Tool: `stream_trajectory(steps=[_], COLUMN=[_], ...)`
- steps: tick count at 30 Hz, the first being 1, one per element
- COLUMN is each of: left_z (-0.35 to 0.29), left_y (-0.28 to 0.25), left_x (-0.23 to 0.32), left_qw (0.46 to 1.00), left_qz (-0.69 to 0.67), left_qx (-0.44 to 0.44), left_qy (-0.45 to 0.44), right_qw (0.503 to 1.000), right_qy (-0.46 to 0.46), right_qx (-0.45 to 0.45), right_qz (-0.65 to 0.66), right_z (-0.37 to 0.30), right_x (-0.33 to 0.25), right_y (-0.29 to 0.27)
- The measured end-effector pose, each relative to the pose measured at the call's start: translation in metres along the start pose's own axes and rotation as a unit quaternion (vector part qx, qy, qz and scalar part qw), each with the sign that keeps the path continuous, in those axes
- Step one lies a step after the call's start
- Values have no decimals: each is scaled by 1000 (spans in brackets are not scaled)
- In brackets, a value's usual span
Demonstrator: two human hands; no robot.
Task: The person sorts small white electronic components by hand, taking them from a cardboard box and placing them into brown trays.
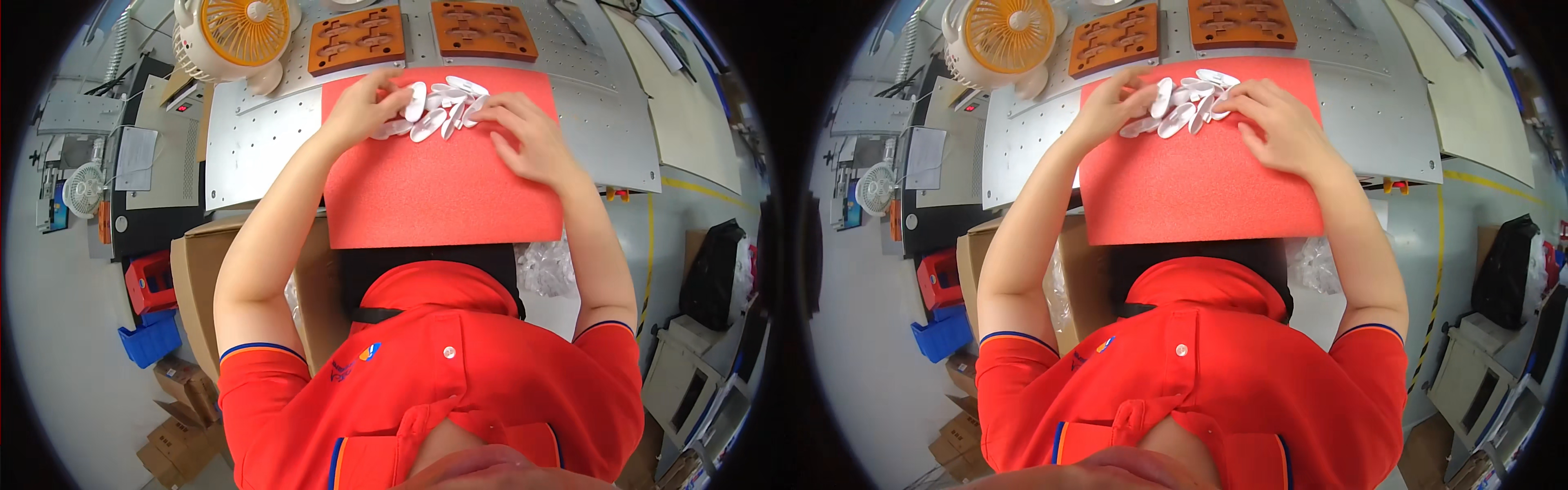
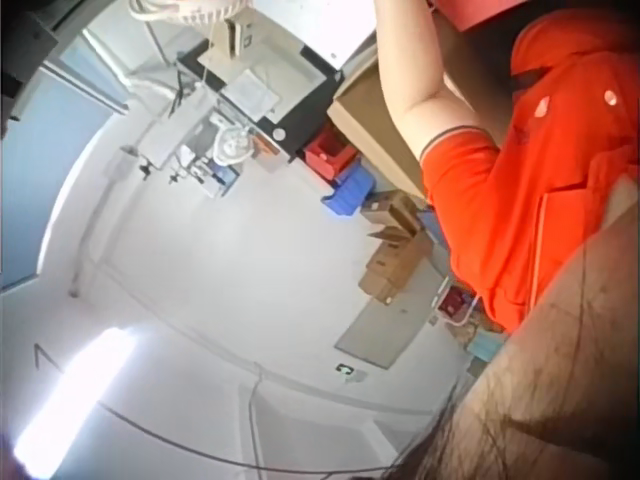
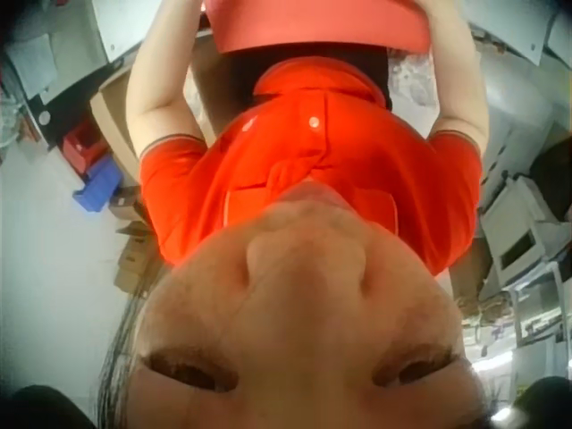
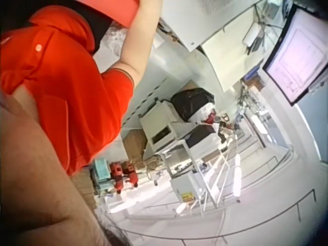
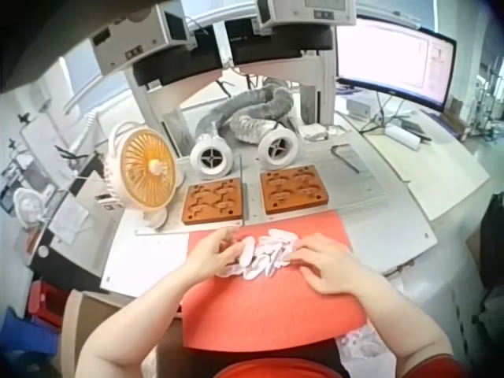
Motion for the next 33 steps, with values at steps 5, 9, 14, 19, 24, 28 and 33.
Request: stream_trajectory(steps=[5,9,14,19,24,28,33], left_z=[16,1,-7,-3,-10,-9,-8], left_y=[22,23,7,-30,-41,-45,-34], left_x=[-4,16,34,9,3,7,-4], left_qw=[991,979,978,997,989,984,983], left_qz=[52,133,108,-15,63,106,150], left_qx=[-125,-125,-85,-63,17,41,-7], left_qy=[8,94,157,51,130,140,108], right_qw=[994,996,993,992,981,987,984], right_qy=[51,27,-20,109,133,84,87], right_qx=[-100,-80,-80,56,142,137,154], right_qz=[-7,-42,-80,11,18,-9,-1], right_z=[-1,4,8,4,-6,-2,4], right_x=[23,28,23,46,60,49,52], right_y=[29,29,25,-1,-5,-5,-6])
Point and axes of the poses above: each hand's wrist, its own z-axis towards the middle knuckle, its own y-axis out of the palm, x = y × z, the point moved 10 cm from there along z, towards the middle knuckle, and after that the axes turned 13 degrees about x, right-handed, at the moved point
